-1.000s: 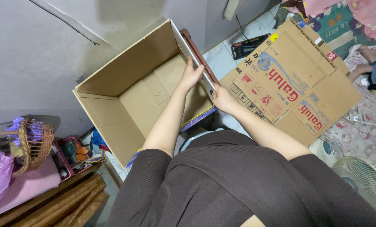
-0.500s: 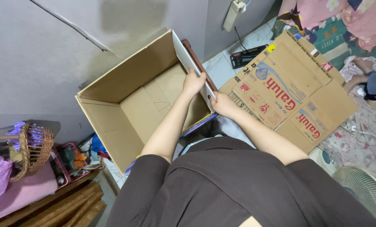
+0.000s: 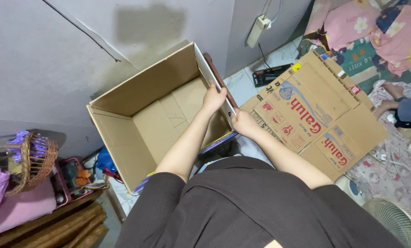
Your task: The person sits on the floor and breaks down empty cardboard boxes, unfolding the flaps and pulling the boxes apart into flat panels, stacking the flattened cardboard with other flattened boxes nearby.
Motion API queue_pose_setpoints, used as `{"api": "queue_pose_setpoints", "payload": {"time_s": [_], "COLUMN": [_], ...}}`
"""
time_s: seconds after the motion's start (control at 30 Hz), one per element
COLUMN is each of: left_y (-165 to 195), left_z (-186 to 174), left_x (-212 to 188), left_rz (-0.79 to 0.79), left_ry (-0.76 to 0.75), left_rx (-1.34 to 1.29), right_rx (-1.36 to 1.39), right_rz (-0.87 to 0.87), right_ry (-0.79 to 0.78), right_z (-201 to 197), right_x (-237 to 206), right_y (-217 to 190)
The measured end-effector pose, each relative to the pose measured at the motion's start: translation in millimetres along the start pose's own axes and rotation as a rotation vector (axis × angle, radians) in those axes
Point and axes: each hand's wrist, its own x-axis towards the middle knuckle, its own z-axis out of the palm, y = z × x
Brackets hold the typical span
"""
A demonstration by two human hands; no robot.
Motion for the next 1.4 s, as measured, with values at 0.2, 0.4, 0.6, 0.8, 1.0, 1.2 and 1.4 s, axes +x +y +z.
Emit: {"api": "queue_pose_setpoints", "payload": {"time_s": [0.2, 0.4, 0.6, 0.8, 1.0, 1.2, 1.4], "left_y": [-1, 1, 12, 16, 7, -7, -59], "left_z": [10, 22, 15, 12, 14, -3, -44], "left_x": [-10, -31, -36, -37, -39, -64, -119], "left_rz": [0.107, 0.070, 0.042, 0.027, 0.206, 0.037, -0.053], "left_ry": [0.007, -0.040, -0.043, -0.065, 0.041, -0.088, 0.011], "left_rx": [-0.046, -0.060, -0.096, -0.142, -0.202, -0.325, -0.126], "right_rx": [0.002, -0.039, -0.100, -0.080, -0.085, -0.032, 0.105], "right_rz": [-0.080, -0.060, -0.012, 0.014, -0.065, -0.115, -0.373], "right_ry": [-0.199, -0.219, -0.165, -0.114, -0.084, -0.053, 0.119], "right_z": [-12, -10, -6, -9, -11, -13, -11], "right_x": [22, 49, 43, 39, 36, 39, 31], "right_y": [11, 4, -4, -10, -9, -11, -17]}}
